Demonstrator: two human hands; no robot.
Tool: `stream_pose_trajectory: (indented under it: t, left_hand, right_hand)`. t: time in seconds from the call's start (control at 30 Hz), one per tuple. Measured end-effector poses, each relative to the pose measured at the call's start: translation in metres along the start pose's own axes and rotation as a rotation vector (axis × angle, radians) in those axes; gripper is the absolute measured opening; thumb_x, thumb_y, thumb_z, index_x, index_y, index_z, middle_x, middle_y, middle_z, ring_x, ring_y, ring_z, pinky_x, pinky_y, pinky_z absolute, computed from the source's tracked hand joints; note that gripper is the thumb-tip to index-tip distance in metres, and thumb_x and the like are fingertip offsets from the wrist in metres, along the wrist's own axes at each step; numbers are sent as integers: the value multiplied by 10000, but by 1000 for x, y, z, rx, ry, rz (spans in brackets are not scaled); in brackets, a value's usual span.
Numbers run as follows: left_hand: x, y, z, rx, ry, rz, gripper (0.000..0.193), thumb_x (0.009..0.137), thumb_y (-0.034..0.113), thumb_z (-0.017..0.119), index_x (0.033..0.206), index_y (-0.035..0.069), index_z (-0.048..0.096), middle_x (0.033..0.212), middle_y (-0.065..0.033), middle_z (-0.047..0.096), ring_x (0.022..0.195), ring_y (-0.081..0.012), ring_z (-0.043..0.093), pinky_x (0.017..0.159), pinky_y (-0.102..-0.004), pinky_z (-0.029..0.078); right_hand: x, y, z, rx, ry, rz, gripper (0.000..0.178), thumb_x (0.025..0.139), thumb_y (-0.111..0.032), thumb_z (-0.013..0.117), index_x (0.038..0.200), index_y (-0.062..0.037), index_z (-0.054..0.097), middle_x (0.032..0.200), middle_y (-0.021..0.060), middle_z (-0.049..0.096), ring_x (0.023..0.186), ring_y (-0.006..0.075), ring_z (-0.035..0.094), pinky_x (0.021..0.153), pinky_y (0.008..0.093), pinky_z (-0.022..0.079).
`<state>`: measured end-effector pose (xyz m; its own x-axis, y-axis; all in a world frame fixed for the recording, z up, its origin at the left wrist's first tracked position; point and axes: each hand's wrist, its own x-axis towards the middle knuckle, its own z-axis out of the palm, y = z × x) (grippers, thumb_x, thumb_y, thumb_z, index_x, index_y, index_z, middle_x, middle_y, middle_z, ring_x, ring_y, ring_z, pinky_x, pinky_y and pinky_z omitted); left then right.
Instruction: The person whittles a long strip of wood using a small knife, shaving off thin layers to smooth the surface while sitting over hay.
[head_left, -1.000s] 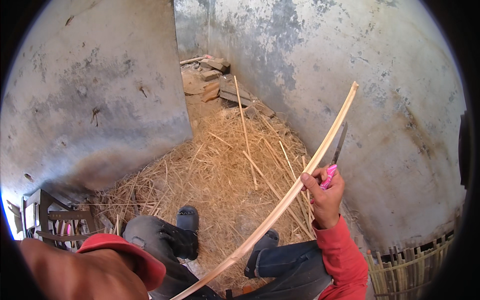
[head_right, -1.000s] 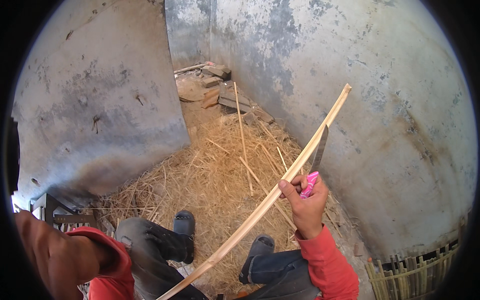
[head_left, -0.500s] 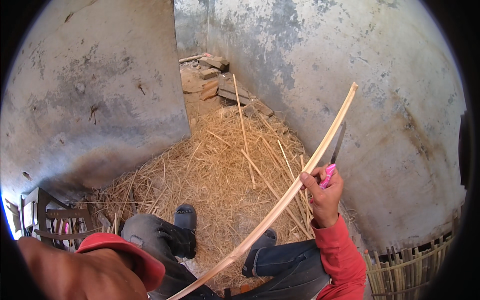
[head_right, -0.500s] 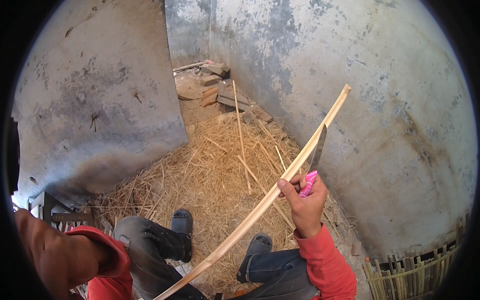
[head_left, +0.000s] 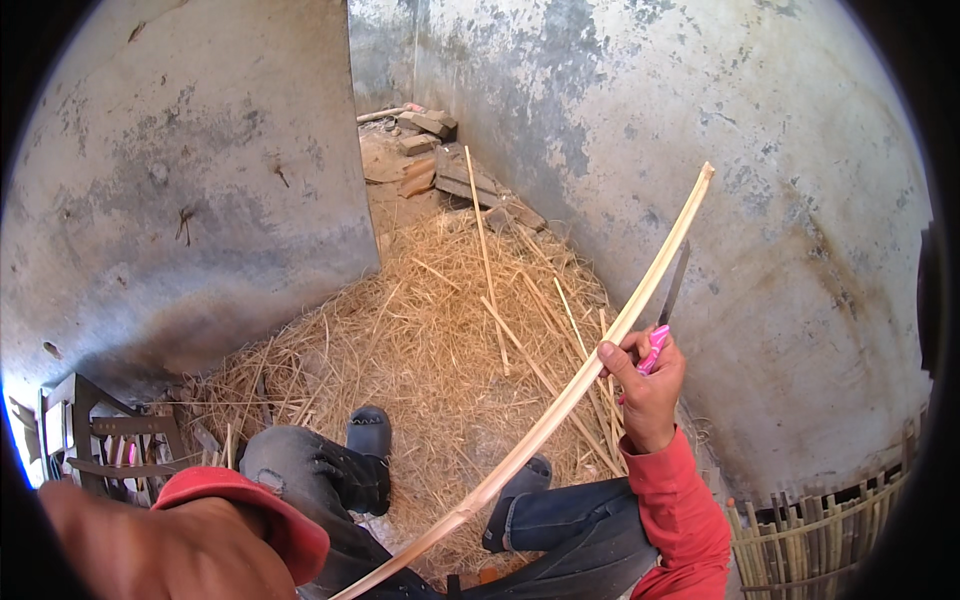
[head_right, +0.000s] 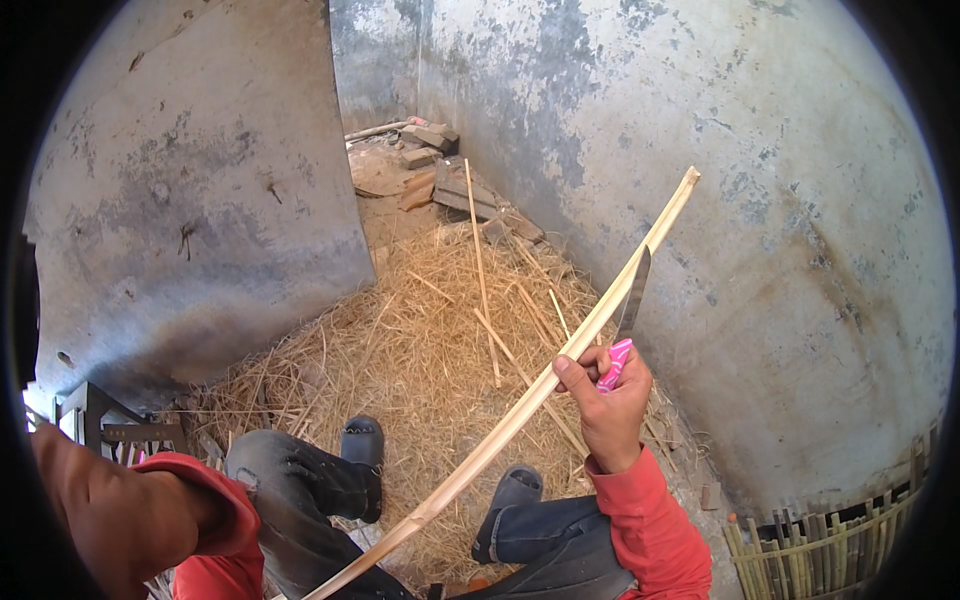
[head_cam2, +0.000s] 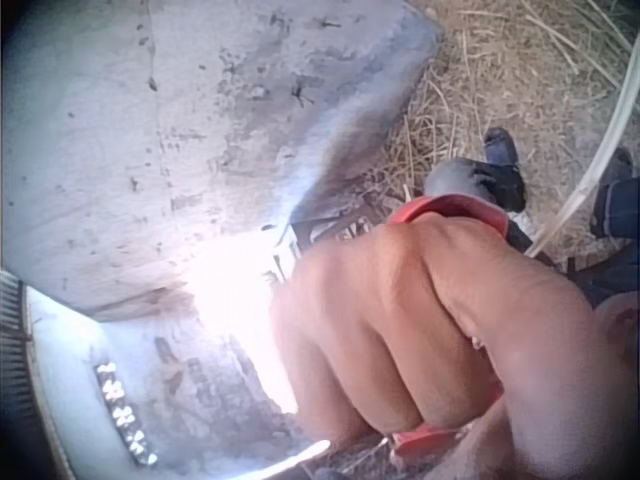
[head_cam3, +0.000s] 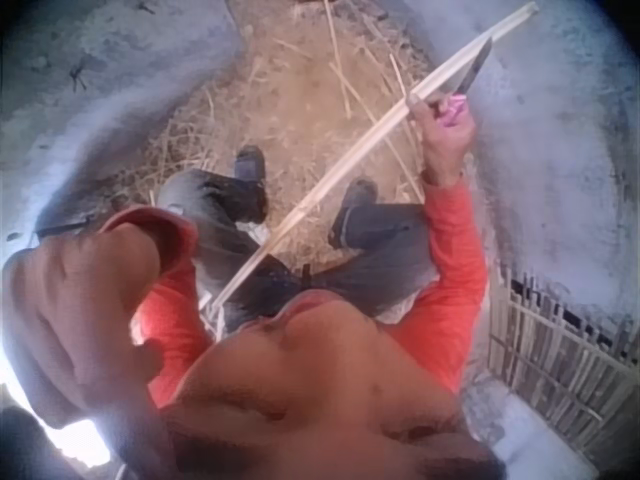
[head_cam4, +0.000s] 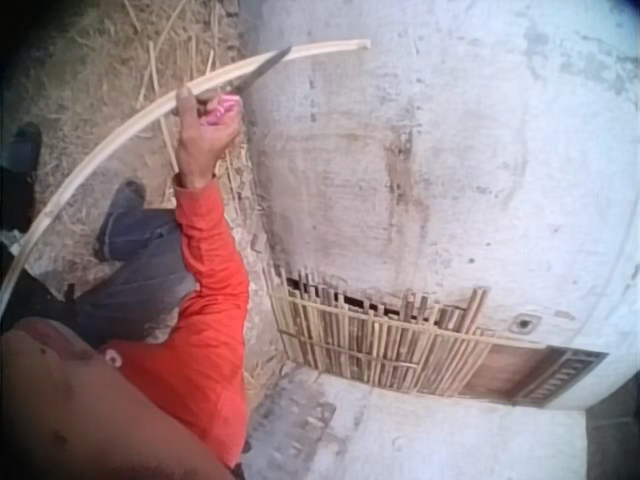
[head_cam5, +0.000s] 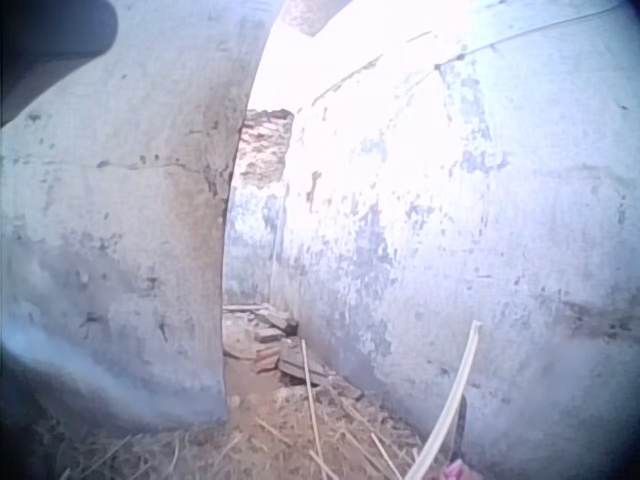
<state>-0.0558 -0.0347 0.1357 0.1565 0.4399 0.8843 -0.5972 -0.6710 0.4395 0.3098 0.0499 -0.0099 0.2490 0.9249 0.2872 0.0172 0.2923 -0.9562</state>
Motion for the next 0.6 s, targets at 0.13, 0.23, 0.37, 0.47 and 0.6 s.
stream_pose_trajectory:
  t: [0.13,0.23,0.37,0.47,0.6]
  left_hand:
    - [-3,-19,-2,-24,29,-112,392,924,219,683,1220,-31,630,953,-124,709,769,-234,705,856,-347,536]
    - [-14,-27,4,119,101,-421,367,932,200,680,1215,-29,633,940,-121,713,755,-232,710,856,-346,537]
    - [-71,-106,14,445,-164,-871,435,962,205,665,1310,-39,570,1002,-146,712,789,-247,720,833,-358,549]
    - [-95,-122,25,515,-354,-1031,545,1003,244,638,1435,-49,480,1017,-182,715,790,-271,726,746,-375,567]
    - [-99,-128,36,354,-378,-1260,451,1052,233,582,1432,-2,518,844,-135,744,699,-233,746,634,-346,576]
  right_hand:
    - [1,3,-7,-5,4,-18,363,880,46,771,858,-81,431,821,91,659,702,150,693,623,276,583]
    - [2,-7,13,101,-31,-15,351,887,41,765,853,-79,437,805,90,663,687,152,695,616,276,583]
    - [-1,-1,-2,47,-11,13,351,901,26,756,840,-82,428,790,92,665,674,153,694,609,282,587]
    - [-2,-3,2,64,-23,8,342,904,28,751,836,-78,433,787,94,662,672,146,691,606,283,588]
    - [-3,-5,0,51,-31,-10,337,906,32,744,837,-80,433,791,95,659,672,142,687,602,284,588]
